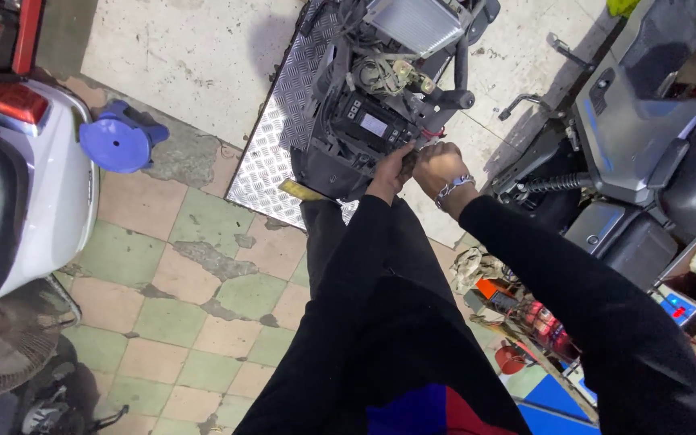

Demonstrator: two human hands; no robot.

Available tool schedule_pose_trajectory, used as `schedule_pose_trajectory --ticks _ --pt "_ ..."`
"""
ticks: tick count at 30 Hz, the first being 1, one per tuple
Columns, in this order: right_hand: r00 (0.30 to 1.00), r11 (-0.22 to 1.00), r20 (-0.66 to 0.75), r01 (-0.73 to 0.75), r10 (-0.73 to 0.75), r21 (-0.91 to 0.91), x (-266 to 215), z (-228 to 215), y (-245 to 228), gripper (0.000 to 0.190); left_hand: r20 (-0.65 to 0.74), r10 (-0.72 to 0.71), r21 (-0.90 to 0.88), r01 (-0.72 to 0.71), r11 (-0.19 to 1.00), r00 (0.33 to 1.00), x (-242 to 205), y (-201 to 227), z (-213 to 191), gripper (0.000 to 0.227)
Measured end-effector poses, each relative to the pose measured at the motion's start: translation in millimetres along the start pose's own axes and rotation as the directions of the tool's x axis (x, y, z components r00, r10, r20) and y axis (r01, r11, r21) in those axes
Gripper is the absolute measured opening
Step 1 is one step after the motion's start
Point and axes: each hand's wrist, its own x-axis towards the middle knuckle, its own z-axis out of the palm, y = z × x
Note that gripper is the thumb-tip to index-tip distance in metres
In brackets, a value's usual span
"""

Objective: Disassembling internal electrical components and wiring from a scooter's chassis using a screwdriver.

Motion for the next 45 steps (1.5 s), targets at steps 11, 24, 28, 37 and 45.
schedule_pose_trajectory --ticks 11,24,28,37,45 --pt "0.913 0.778 0.281 -0.402 0.297 0.483 -32.6 -67.3 22.2 0.041 0.210 -0.034 -0.375 0.112 0.920 0.977 0.4 -17.0 -12.4 0.033" --pt "0.857 0.425 -0.491 0.391 0.155 0.817 15.8 38.1 64.2 0.017 -0.253 0.161 -0.887 -0.295 0.355 0.954 65.2 -107.1 6.1 0.017" --pt "0.736 0.487 -0.677 0.589 0.007 0.645 37.3 45.0 75.8 0.021 -0.323 0.322 -0.910 -0.386 0.154 0.890 124.2 -134.5 35.2 0.021" --pt "0.612 0.133 -0.791 0.784 0.001 0.606 44.6 75.2 75.4 0.036 -0.409 0.262 -0.910 -0.413 -0.042 0.874 118.4 -103.7 48.7 0.028" --pt "0.470 0.540 -0.849 0.792 -0.240 0.286 53.1 83.2 76.8 0.012 -0.489 0.389 -0.851 -0.525 -0.015 0.781 130.7 -110.6 50.1 0.031"
